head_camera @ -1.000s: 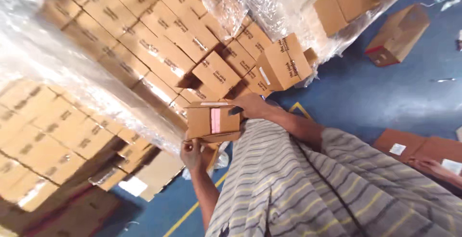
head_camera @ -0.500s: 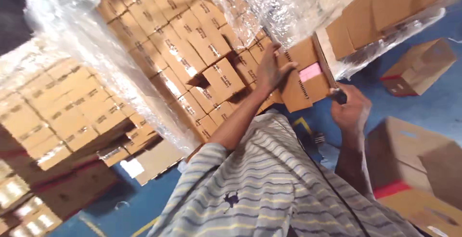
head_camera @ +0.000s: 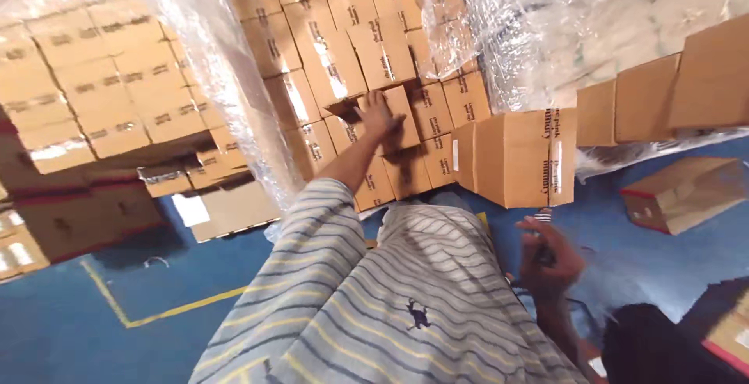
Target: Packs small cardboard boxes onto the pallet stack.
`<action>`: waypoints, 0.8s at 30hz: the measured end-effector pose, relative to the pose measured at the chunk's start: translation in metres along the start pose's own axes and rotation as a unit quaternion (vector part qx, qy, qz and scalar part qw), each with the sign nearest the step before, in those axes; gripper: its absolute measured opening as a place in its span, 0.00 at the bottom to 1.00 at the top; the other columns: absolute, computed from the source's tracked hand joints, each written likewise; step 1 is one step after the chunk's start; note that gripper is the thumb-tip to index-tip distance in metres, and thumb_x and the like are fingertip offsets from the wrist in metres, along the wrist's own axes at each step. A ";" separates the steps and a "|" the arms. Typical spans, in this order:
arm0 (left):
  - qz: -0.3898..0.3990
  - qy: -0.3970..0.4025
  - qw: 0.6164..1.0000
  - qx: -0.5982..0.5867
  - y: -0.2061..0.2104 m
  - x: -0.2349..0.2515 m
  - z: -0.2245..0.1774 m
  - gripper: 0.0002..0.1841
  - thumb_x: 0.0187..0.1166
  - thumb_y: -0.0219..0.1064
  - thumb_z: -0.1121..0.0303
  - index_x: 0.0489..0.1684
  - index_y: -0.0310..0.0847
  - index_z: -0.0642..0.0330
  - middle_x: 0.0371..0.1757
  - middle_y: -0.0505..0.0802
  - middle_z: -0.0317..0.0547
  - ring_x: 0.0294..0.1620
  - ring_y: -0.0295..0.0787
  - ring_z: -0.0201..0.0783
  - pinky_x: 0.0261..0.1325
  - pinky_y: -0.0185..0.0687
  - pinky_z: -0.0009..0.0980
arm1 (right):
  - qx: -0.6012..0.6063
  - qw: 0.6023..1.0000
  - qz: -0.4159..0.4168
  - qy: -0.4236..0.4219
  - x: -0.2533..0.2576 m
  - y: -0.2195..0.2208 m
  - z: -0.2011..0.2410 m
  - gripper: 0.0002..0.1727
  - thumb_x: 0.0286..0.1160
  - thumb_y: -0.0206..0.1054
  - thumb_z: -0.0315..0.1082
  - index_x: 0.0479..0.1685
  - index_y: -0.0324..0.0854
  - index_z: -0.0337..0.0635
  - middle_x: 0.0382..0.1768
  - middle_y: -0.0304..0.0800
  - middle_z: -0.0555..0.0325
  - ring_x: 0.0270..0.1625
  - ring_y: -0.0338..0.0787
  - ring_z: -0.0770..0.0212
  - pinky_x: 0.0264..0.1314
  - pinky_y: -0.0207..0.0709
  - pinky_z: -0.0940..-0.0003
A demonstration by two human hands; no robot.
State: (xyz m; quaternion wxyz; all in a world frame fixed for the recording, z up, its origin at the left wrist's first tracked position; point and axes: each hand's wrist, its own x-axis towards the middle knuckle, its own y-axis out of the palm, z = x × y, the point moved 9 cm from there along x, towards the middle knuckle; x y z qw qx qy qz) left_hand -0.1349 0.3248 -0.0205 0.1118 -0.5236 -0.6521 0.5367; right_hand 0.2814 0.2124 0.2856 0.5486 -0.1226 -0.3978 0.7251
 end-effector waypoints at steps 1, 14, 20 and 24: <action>0.003 -0.008 1.000 0.015 -0.001 0.003 0.014 0.60 0.63 0.75 0.32 0.94 0.51 0.57 0.93 0.58 0.60 0.94 0.42 0.69 0.82 0.34 0.84 | 0.024 0.998 0.054 0.000 0.001 0.016 0.007 0.20 0.89 0.60 0.45 0.57 0.86 0.35 0.46 0.95 0.48 0.39 0.93 0.66 0.42 0.89 0.70; -0.093 0.041 0.980 -0.171 -0.008 -0.082 0.046 0.38 0.62 0.84 0.55 0.78 0.77 0.42 0.96 0.44 0.62 0.91 0.55 0.65 0.79 0.74 0.57 | 0.108 0.878 0.313 0.346 0.044 0.353 -0.122 0.36 0.92 0.51 0.57 0.97 0.51 0.60 0.75 0.81 0.37 0.61 0.89 0.37 0.58 0.82 0.34; -0.116 -0.100 0.953 -0.262 0.004 -0.126 0.063 0.43 0.69 0.80 0.56 0.88 0.63 0.48 0.81 0.75 0.61 0.77 0.78 0.57 0.73 0.81 0.55 | 0.032 0.894 0.353 0.274 0.065 0.352 -0.078 0.36 0.92 0.52 0.56 0.97 0.52 0.60 0.72 0.84 0.38 0.69 0.87 0.34 0.66 0.77 0.28; -0.005 -0.121 0.973 -0.198 -0.019 -0.148 0.076 0.44 0.69 0.80 0.53 0.90 0.61 0.39 0.89 0.67 0.61 0.71 0.84 0.64 0.62 0.84 0.63 | -0.008 0.887 0.390 0.247 0.043 0.327 -0.053 0.33 0.91 0.54 0.56 0.93 0.62 0.60 0.63 0.90 0.38 0.59 0.91 0.35 0.60 0.79 0.29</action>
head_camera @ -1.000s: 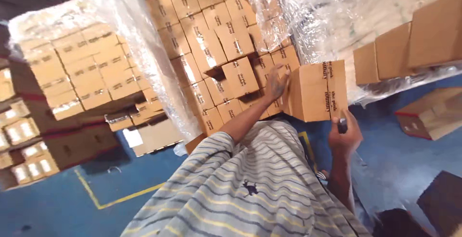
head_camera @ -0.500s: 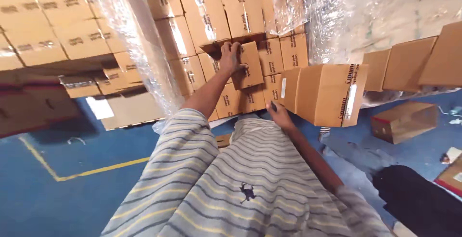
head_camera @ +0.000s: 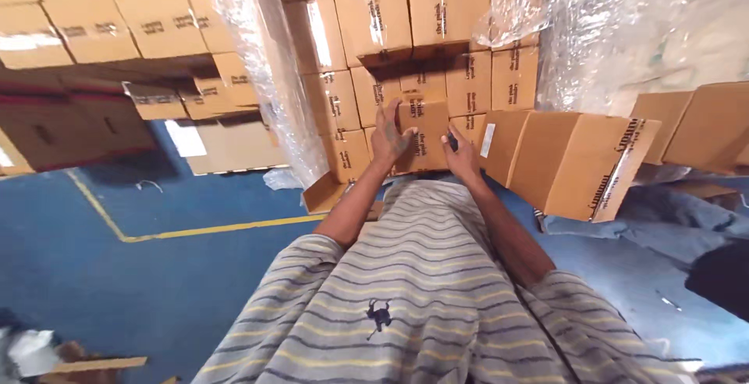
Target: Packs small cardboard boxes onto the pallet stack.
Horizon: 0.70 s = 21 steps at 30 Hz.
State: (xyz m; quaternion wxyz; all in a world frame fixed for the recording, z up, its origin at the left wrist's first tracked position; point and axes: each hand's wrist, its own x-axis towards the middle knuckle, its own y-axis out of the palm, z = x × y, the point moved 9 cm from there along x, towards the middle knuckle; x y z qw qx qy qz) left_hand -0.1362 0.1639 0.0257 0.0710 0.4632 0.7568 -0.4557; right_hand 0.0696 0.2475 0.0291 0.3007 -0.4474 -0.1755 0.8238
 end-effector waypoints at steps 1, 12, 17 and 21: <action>0.028 -0.008 0.999 0.018 0.005 0.000 0.009 0.45 0.69 0.80 0.54 0.90 0.60 0.38 0.92 0.61 0.62 0.69 0.84 0.67 0.60 0.85 0.64 | 0.000 1.000 0.020 0.005 -0.004 0.008 -0.005 0.33 0.91 0.55 0.56 0.92 0.64 0.58 0.64 0.90 0.39 0.61 0.91 0.36 0.62 0.79 0.30; 0.104 0.051 0.992 0.039 0.066 0.013 0.071 0.40 0.69 0.81 0.59 0.85 0.67 0.49 0.96 0.50 0.56 0.77 0.79 0.63 0.66 0.86 0.58 | -0.247 0.964 0.030 -0.097 0.084 0.028 0.036 0.20 0.88 0.60 0.46 0.70 0.84 0.50 0.58 0.92 0.46 0.65 0.88 0.41 0.69 0.72 0.34; 0.121 0.074 0.989 0.036 0.071 0.020 0.058 0.39 0.65 0.83 0.63 0.82 0.71 0.50 0.94 0.58 0.56 0.82 0.73 0.61 0.71 0.82 0.57 | -0.368 0.902 0.131 -0.183 0.121 0.063 0.070 0.16 0.84 0.64 0.43 0.65 0.88 0.54 0.60 0.92 0.45 0.72 0.83 0.38 0.82 0.56 0.25; 0.123 0.070 0.990 0.010 0.065 0.022 0.057 0.41 0.62 0.84 0.67 0.79 0.70 0.58 0.92 0.60 0.58 0.81 0.75 0.61 0.71 0.83 0.56 | -0.364 0.880 0.228 -0.205 0.133 0.077 0.076 0.17 0.84 0.65 0.47 0.65 0.88 0.58 0.58 0.93 0.47 0.68 0.86 0.39 0.77 0.61 0.25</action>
